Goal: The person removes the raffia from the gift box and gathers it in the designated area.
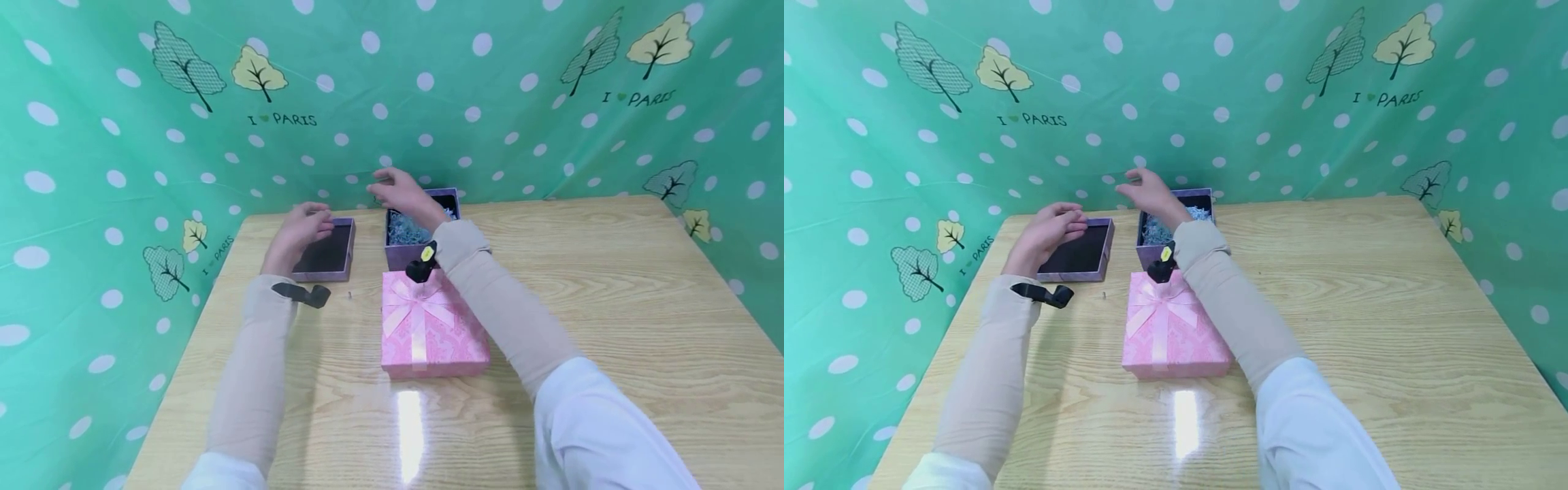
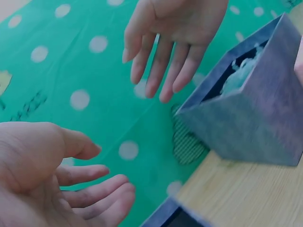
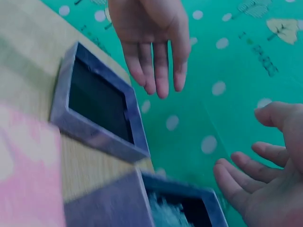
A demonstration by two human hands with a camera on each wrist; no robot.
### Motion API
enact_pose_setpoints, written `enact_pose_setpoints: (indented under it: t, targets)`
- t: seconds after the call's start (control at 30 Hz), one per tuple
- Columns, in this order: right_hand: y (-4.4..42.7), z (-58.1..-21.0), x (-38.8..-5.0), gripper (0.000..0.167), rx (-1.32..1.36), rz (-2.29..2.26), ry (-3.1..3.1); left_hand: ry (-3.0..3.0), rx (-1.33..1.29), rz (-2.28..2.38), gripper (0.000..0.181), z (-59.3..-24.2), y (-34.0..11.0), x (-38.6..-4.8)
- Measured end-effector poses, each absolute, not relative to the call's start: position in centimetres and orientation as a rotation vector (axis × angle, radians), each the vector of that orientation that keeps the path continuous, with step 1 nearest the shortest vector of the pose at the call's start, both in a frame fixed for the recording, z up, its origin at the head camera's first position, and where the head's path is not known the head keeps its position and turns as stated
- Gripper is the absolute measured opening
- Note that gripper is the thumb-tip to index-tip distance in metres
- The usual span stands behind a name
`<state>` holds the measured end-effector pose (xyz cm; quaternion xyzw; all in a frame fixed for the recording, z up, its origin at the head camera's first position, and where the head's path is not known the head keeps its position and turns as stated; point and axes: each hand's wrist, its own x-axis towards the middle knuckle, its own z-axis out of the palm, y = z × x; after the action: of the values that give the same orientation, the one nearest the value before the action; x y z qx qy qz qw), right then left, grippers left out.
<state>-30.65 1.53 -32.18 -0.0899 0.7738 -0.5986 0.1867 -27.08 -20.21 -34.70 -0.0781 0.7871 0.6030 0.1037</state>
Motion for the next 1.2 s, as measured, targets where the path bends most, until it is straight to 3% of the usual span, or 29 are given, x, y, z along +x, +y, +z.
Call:
enact_pose_setpoints:
  t: [0.7,1.2]
  targets:
    - [8.3,-34.2,-31.7,0.06,-0.197,-1.409,2.45,2.254,-0.019,1.521,0.045,-36.4,-12.4,-28.3]
    - [7.9,-35.2,-31.6,0.072,-0.252,-1.104,2.395,2.179,-0.034,1.54,0.04,-36.7,-12.5,-28.0]
